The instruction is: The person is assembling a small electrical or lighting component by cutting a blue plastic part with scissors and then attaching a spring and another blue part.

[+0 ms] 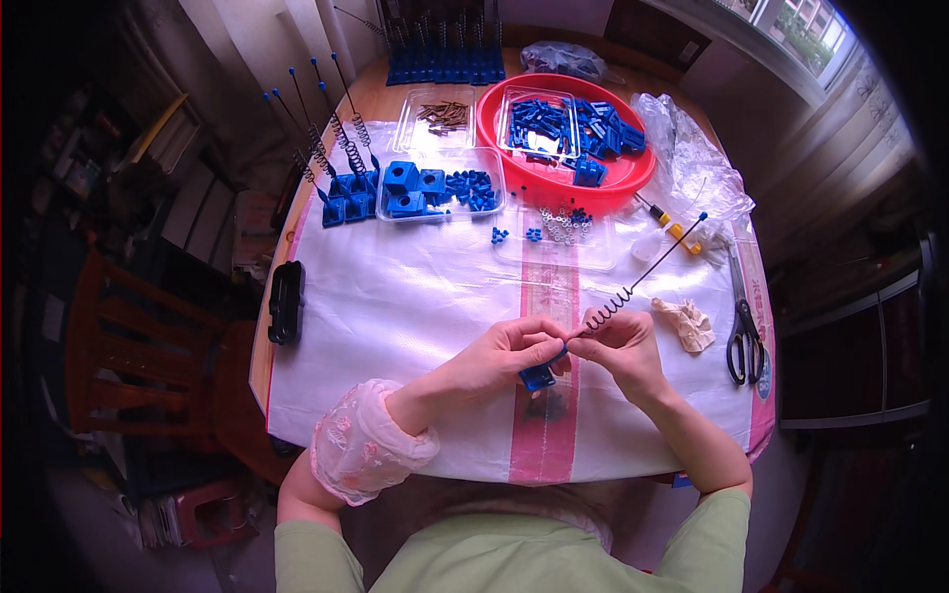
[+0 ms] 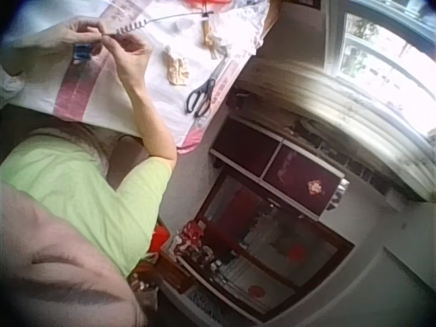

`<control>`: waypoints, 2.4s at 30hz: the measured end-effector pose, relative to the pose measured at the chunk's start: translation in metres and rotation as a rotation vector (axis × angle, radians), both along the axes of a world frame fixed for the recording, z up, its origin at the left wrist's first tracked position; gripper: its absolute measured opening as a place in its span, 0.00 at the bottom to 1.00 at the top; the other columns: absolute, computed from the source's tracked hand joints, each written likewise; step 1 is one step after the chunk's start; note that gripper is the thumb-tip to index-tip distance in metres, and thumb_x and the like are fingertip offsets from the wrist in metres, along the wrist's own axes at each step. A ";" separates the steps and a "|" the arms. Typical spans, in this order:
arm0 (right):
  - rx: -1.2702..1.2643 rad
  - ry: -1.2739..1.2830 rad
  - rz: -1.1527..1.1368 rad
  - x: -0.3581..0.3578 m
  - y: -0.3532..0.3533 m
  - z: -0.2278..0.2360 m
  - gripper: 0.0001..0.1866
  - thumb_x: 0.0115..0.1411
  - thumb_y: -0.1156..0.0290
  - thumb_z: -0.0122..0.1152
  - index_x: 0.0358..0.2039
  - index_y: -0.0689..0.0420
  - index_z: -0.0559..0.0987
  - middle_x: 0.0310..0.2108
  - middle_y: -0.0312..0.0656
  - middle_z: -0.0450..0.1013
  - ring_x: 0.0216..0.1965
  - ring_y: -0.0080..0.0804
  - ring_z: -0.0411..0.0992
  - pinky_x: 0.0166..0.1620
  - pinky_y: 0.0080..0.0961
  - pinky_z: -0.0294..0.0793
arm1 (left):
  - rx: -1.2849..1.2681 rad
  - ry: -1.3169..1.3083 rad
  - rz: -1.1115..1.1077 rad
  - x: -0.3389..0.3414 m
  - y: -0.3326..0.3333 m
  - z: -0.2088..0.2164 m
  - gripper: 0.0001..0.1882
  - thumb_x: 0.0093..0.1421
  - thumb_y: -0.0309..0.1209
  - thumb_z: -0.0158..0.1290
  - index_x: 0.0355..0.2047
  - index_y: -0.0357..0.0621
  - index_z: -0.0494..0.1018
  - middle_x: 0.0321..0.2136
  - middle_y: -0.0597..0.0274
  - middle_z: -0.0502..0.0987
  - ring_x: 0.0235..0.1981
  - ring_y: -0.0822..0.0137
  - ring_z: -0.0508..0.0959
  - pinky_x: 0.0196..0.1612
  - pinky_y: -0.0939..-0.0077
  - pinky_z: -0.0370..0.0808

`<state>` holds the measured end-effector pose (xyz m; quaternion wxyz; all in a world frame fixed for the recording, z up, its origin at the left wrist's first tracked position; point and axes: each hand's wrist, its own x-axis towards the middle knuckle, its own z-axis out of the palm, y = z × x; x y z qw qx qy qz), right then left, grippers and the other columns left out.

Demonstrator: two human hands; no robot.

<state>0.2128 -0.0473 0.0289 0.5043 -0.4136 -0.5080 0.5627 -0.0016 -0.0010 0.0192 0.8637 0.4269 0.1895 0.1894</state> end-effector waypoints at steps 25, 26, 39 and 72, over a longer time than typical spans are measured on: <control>0.058 -0.277 -0.236 0.014 0.012 0.058 0.14 0.60 0.76 0.60 0.47 0.61 0.77 0.23 0.30 0.70 0.24 0.13 0.66 0.28 0.13 0.63 | -0.104 -0.174 0.317 -0.014 0.016 0.016 0.06 0.68 0.36 0.49 0.42 0.51 0.71 0.38 0.64 0.77 0.39 0.73 0.78 0.39 0.72 0.79; 0.059 -0.337 -0.224 0.012 0.012 0.062 0.14 0.60 0.75 0.60 0.47 0.62 0.77 0.23 0.31 0.71 0.24 0.14 0.66 0.28 0.14 0.63 | -0.102 -0.190 0.320 -0.016 0.018 0.016 0.06 0.68 0.36 0.49 0.42 0.50 0.71 0.38 0.64 0.77 0.39 0.73 0.78 0.38 0.72 0.79; 0.722 -1.013 -0.247 -0.064 0.255 0.056 0.06 0.53 0.75 0.58 0.25 0.65 0.79 0.27 0.52 0.74 0.34 0.50 0.75 0.41 0.41 0.72 | -0.089 -0.429 0.350 -0.033 0.032 0.014 0.09 0.69 0.37 0.46 0.43 0.46 0.69 0.43 0.54 0.71 0.42 0.66 0.74 0.33 0.70 0.77; 0.259 -1.331 -0.125 -0.130 0.445 0.018 0.18 0.51 0.69 0.58 0.43 0.58 0.80 0.45 0.54 0.77 0.49 0.49 0.75 0.51 0.40 0.74 | -0.064 -0.468 0.309 -0.028 0.036 0.022 0.12 0.70 0.39 0.45 0.41 0.43 0.69 0.40 0.55 0.66 0.41 0.65 0.71 0.30 0.72 0.78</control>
